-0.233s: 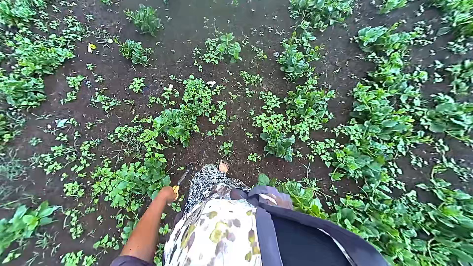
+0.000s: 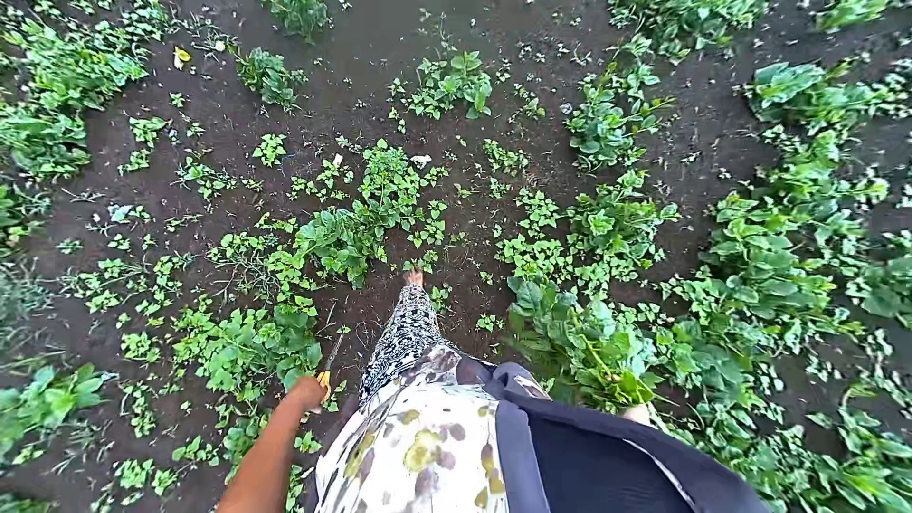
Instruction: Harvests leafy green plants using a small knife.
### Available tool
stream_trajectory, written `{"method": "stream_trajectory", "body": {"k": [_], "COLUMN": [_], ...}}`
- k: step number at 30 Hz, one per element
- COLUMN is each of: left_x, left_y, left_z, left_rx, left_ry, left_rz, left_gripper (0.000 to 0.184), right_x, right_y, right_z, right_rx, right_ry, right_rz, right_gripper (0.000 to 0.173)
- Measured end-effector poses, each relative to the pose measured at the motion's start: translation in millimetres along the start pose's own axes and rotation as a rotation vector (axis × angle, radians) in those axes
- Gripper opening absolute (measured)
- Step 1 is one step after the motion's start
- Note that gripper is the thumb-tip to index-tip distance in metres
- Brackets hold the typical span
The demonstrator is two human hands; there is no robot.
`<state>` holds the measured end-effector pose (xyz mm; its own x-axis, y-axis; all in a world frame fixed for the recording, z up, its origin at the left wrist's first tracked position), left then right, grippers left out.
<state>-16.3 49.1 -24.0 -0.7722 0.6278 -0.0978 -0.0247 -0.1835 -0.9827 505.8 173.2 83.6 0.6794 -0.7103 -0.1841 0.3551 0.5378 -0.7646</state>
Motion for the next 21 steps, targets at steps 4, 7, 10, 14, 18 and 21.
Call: {"method": "stream_trajectory", "body": {"k": [4,7,10,14,18,21], "left_x": [49.4,88.1,116.3,131.9,111.4,90.6], "left_y": [2.7,1.6,-9.8,-14.1,-6.1,-16.5], "left_z": [-59.8,-109.3,-146.1,-166.5,-158.3,-158.2], "left_rx": [-0.011,-0.063,-0.146,-0.184,-0.123,-0.071], "left_ry": [-0.034,-0.106,-0.17,-0.269,-0.393,-0.511], "left_rz": [0.024,-0.013,-0.001,0.007,-0.014,0.023], "left_gripper": [0.043,0.043,0.043,0.041,0.042,0.042], "right_x": [-76.5,-110.0,-174.1,-244.7,-295.5,-346.8], "right_y": [64.6,133.4,158.7,185.8,240.1,269.2], "right_z": [34.0,56.1,77.6,97.0,109.5,115.8], "right_rx": [0.035,-0.013,-0.009,-0.009,-0.081,-0.125], "right_ry": [-0.018,-0.027,-0.053,-0.097,-0.199,-0.272], "right_rz": [0.011,0.128,0.136,0.132,0.263,0.312], "right_gripper": [0.034,0.038,0.039,0.044,0.046,0.046]}}
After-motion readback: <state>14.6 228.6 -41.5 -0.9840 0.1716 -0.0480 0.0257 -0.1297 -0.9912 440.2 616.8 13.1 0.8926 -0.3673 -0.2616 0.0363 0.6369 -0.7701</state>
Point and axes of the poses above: each hand's wrist, its own y-axis towards the middle knuckle, its own x-axis out of the back of the hand, z = x × y, the point moved 3 cm from there along y, towards the middle knuckle, and after that the axes turned 14 degrees about z, right-handed, at the moved point
